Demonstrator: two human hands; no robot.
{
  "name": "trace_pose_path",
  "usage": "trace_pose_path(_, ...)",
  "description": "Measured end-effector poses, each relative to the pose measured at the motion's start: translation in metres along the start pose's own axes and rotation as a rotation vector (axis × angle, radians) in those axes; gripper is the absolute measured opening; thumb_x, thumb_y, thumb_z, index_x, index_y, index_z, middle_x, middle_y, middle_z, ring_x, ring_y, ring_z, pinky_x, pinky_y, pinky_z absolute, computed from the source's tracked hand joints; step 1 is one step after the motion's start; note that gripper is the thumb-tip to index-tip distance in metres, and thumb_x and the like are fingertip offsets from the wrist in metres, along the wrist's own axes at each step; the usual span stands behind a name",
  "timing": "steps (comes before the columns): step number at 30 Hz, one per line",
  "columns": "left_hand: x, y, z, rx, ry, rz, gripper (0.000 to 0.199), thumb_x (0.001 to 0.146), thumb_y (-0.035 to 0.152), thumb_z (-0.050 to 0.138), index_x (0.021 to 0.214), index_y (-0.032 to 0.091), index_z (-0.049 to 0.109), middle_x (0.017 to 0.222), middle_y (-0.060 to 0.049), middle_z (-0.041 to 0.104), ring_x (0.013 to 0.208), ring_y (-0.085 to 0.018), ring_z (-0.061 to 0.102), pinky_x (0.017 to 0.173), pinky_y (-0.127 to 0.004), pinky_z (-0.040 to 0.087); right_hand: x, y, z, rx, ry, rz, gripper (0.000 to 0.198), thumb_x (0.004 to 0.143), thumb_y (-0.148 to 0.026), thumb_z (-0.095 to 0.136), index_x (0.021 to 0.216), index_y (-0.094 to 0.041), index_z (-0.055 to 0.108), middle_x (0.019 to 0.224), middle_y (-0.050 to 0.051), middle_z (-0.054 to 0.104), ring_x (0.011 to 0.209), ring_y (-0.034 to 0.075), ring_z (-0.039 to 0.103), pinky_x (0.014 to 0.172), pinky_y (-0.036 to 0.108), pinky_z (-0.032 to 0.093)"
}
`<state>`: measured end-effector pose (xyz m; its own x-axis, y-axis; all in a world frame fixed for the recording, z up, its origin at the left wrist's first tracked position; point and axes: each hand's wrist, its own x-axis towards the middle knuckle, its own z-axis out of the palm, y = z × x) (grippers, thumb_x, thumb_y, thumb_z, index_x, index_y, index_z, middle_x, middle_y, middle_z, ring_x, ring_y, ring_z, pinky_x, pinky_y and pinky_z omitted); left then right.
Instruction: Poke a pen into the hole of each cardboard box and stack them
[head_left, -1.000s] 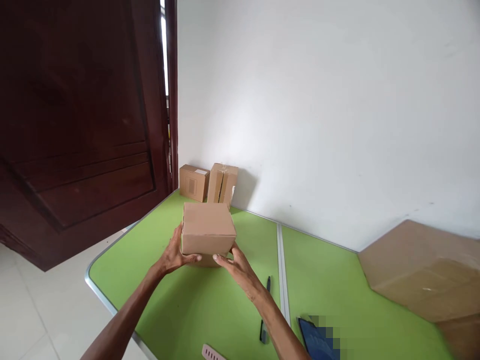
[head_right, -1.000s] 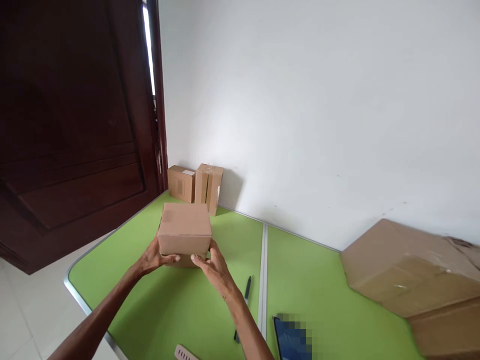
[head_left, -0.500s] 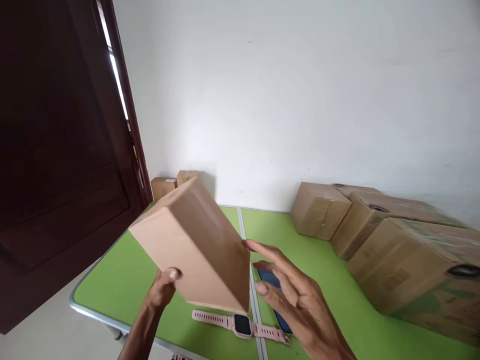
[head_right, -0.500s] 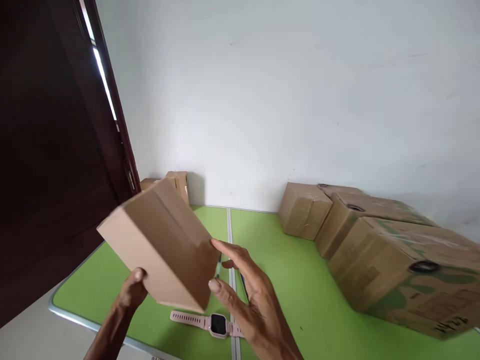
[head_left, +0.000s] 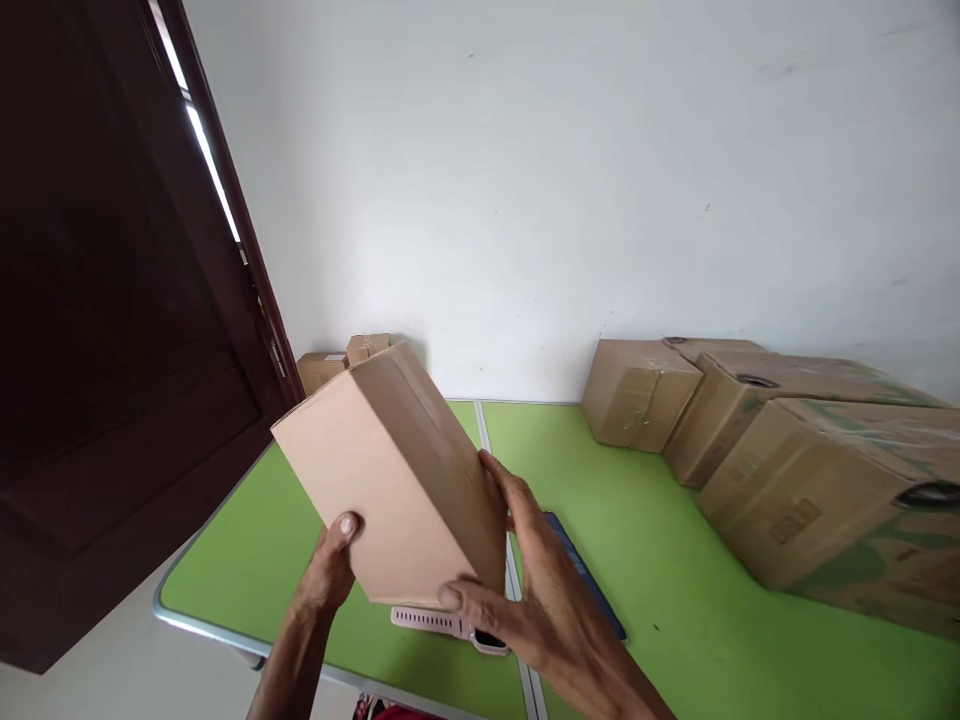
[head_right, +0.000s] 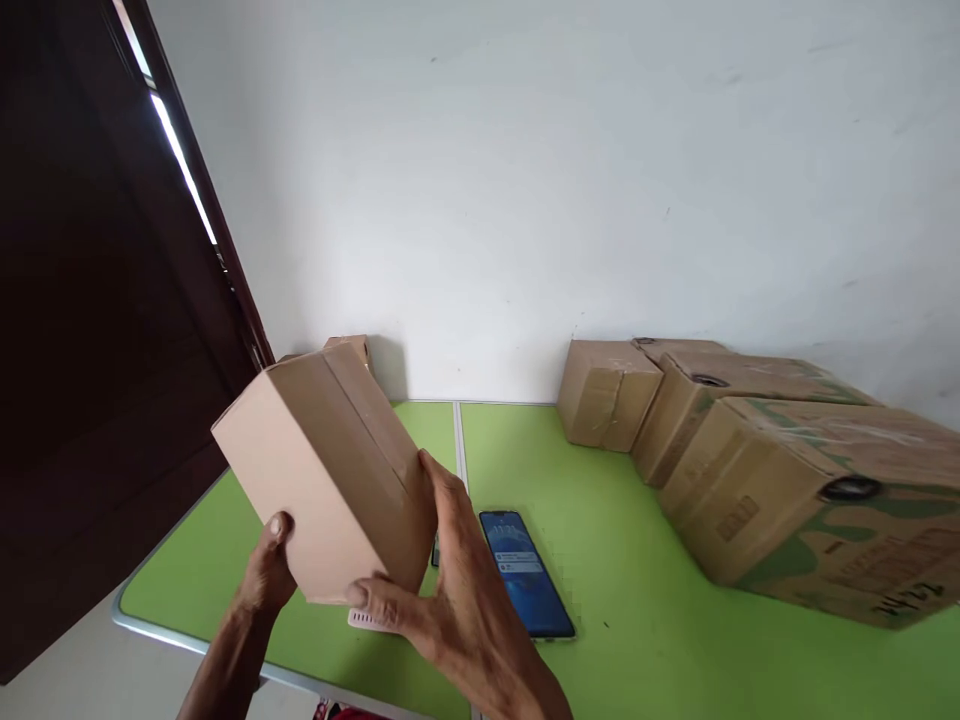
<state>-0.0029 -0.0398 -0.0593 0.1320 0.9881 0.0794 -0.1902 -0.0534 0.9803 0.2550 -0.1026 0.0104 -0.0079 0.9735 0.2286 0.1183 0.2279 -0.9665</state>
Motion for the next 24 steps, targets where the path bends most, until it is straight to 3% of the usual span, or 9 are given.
trace_pose_path(2,-0.001,0.006,0.008,0.017,0.026,-0.038,0.116,0.062,0.102,0.071,0.139,0.015,0.074,0.14,-0.023,0.077,0.136,-0.051,0.068,0.113,-0.069,0.058,0.005,0.009,0.001,0.127,-0.045,0.048,0.123,0.068,-0.065,0.095,0.173,-0.037,0.037,0.175,0.013,0.046,0.153,0.05,0.05,0.117,0.069,0.051)
trace_pose_path(4,-0.002,0.014,0.018,0.044,0.014,0.016,0.123,0.069,0.104,0.062,0.154,0.016,0.062,0.154,-0.023,0.067,0.143,-0.05,0.062,0.115,-0.067,0.057,0.008,0.022,-0.003,0.324,-0.051,0.085,0.115,0.071,-0.071,0.092,0.169,-0.036,0.043,0.171,0.014,0.052,0.148,0.047,0.056,0.11,0.066,0.057)
trace_pose_path(6,-0.001,0.024,0.027,0.077,-0.06,0.117,0.124,0.078,0.106,0.048,0.167,0.019,0.048,0.165,-0.021,0.058,0.151,-0.048,0.056,0.118,-0.065,0.054,0.011,0.035,-0.008,0.5,-0.007,0.122,0.097,0.07,-0.076,0.089,0.152,-0.032,0.063,0.159,0.014,0.065,0.145,0.047,0.059,0.109,0.066,0.057)
trace_pose_path(8,0.0,0.034,0.038,0.085,-0.123,0.182,0.114,0.086,0.1,0.046,0.172,0.025,0.04,0.172,-0.017,0.05,0.156,-0.046,0.05,0.122,-0.062,0.052,0.012,0.047,-0.012,0.619,0.066,0.171,0.077,0.068,-0.08,0.086,0.124,-0.029,0.078,0.144,0.015,0.076,0.143,0.049,0.06,0.111,0.069,0.054)
trace_pose_path(10,0.0,0.042,0.048,0.066,-0.15,0.205,0.099,0.092,0.087,0.059,0.171,0.03,0.042,0.176,-0.013,0.046,0.159,-0.045,0.047,0.124,-0.06,0.051,0.013,0.057,-0.015,0.706,0.139,0.22,0.067,0.068,-0.084,0.082,0.106,-0.029,0.082,0.132,0.014,0.082,0.14,0.049,0.062,0.113,0.071,0.052)
trace_pose_path(13,-0.002,0.048,0.061,0.01,-0.191,0.202,0.092,0.091,0.072,0.075,0.168,0.031,0.047,0.177,-0.011,0.046,0.16,-0.045,0.046,0.125,-0.058,0.051,0.012,0.064,-0.015,0.799,0.169,0.259,0.064,0.073,-0.087,0.074,0.097,-0.029,0.084,0.121,0.012,0.085,0.136,0.048,0.067,0.115,0.07,0.052)
trace_pose_path(15,-0.003,0.048,0.065,-0.017,-0.215,0.169,0.103,0.084,0.075,0.08,0.169,0.029,0.046,0.177,-0.013,0.046,0.162,-0.047,0.043,0.126,-0.06,0.05,0.01,0.066,-0.015,0.821,0.132,0.272,0.064,0.078,-0.088,0.067,0.096,-0.03,0.086,0.116,0.011,0.087,0.131,0.046,0.071,0.113,0.068,0.054)
trace_pose_path(19,0.002,0.04,0.066,0.019,-0.286,0.02,0.127,0.068,0.097,0.074,0.166,0.02,0.05,0.176,-0.023,0.044,0.166,-0.051,0.032,0.132,-0.069,0.034,0.007,0.066,-0.017,0.773,0.047,0.273,0.072,0.082,-0.092,0.057,0.102,-0.031,0.089,0.108,0.01,0.088,0.126,0.045,0.076,0.107,0.068,0.057)
trace_pose_path(24,0.012,0.032,0.068,0.083,-0.417,-0.087,0.133,0.062,0.107,0.064,0.159,0.016,0.059,0.161,-0.031,0.058,0.158,-0.056,0.045,0.123,-0.08,0.036,0.007,0.068,-0.023,0.698,0.095,0.241,0.072,0.082,-0.094,0.058,0.088,-0.03,0.09,0.086,0.01,0.087,0.126,0.044,0.076,0.105,0.066,0.059)
